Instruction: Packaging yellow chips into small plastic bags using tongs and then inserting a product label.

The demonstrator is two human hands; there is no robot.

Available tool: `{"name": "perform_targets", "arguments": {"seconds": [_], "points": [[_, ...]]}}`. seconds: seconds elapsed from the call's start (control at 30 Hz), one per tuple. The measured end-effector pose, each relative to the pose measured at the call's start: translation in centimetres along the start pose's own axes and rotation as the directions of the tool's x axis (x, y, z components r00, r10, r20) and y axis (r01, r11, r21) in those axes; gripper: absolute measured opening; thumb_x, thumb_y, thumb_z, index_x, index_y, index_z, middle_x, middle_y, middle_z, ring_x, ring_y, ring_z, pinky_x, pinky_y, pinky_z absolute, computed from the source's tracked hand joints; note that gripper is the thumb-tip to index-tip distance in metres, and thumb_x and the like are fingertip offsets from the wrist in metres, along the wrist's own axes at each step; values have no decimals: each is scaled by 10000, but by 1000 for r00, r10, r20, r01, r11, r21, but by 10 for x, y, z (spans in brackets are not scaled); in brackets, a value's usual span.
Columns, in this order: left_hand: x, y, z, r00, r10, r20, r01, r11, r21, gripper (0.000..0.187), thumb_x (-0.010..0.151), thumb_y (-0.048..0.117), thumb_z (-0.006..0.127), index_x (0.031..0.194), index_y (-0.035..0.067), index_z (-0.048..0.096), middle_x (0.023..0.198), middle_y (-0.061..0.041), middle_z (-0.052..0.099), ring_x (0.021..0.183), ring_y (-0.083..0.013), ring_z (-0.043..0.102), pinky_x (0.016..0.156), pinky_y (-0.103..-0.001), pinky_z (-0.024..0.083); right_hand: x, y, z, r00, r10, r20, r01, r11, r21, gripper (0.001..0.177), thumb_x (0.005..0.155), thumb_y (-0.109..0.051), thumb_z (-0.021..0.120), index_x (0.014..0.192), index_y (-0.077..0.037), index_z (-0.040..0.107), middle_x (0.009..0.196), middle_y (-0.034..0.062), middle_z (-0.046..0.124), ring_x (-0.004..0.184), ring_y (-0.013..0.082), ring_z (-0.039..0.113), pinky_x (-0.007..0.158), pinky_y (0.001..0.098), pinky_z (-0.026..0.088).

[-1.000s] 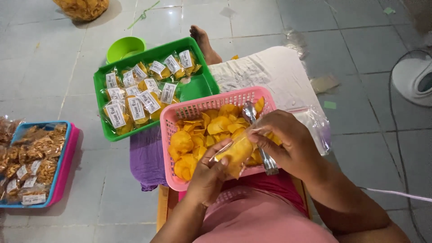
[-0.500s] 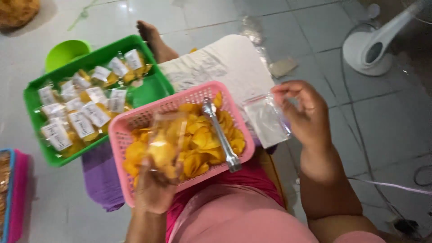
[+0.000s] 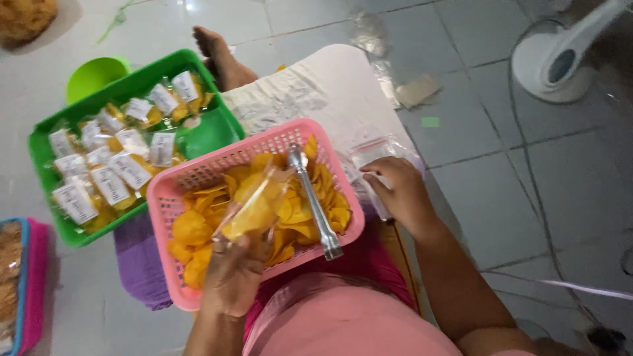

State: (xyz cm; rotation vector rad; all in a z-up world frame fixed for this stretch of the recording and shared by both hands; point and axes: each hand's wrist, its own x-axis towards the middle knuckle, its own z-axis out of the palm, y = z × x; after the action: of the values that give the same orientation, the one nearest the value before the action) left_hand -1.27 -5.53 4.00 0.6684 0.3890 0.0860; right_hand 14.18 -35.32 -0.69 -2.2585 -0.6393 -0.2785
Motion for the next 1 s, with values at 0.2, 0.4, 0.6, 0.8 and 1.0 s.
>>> {"name": "perform_targets", "arguments": {"seconds": [0.2, 0.4, 0.6, 0.8, 1.0], "points": [[-9, -14, 18, 991, -131, 25, 129, 990, 49, 783, 722, 85, 806, 1447, 73, 513, 1275, -247, 688, 1062, -380, 685, 894, -392, 567, -16, -85, -45, 985, -13, -174, 89, 898, 432, 198, 1061, -187, 572, 1211, -62, 601, 1149, 104, 626, 1050, 203, 644, 939, 314, 560], [-21, -10, 51, 974, -221, -43, 224, 972, 74, 755, 672, 67, 798, 1389, 9, 570, 1382, -205, 655, 1128, -429, 685, 916, -537, 591, 4, -118, -47, 959, -270, -84, 280, 864, 419, 320, 938, -188, 744, 1217, -125, 602, 1202, 79, 658, 1071, 205, 649, 991, 346, 535], [4, -22, -14, 992, -114, -57, 118, 991, 64, 453, 857, 31, 709, 1284, 115, 583, 946, -146, 731, 805, -261, 733, 698, -332, 582, 11, -105, -53, 989, -143, -33, 138, 832, 538, 217, 986, -97, 663, 1195, -92, 606, 1201, 116, 650, 838, 146, 662, 746, 251, 630], [23, -10, -45, 993, -35, -116, 26, 996, -82, 184, 931, 160, 716, 1090, 213, 639, 959, 57, 772, 1007, -148, 738, 980, -415, 575, 18, 0, -18, 975, 197, 101, -206, 975, 83, 185, 972, -144, 693, 1140, -111, 763, 1122, 66, 773, 934, 196, 718, 770, 317, 564], [23, -7, -34, 986, -42, -161, 29, 996, -85, 208, 884, 146, 767, 1077, 170, 696, 1043, 26, 774, 1254, -317, 696, 920, -381, 602, 23, -15, 29, 897, 391, 207, -362, 918, -164, 434, 853, -222, 797, 1261, -99, 719, 1026, 88, 781, 1012, 376, 653, 800, 495, 518]]}}
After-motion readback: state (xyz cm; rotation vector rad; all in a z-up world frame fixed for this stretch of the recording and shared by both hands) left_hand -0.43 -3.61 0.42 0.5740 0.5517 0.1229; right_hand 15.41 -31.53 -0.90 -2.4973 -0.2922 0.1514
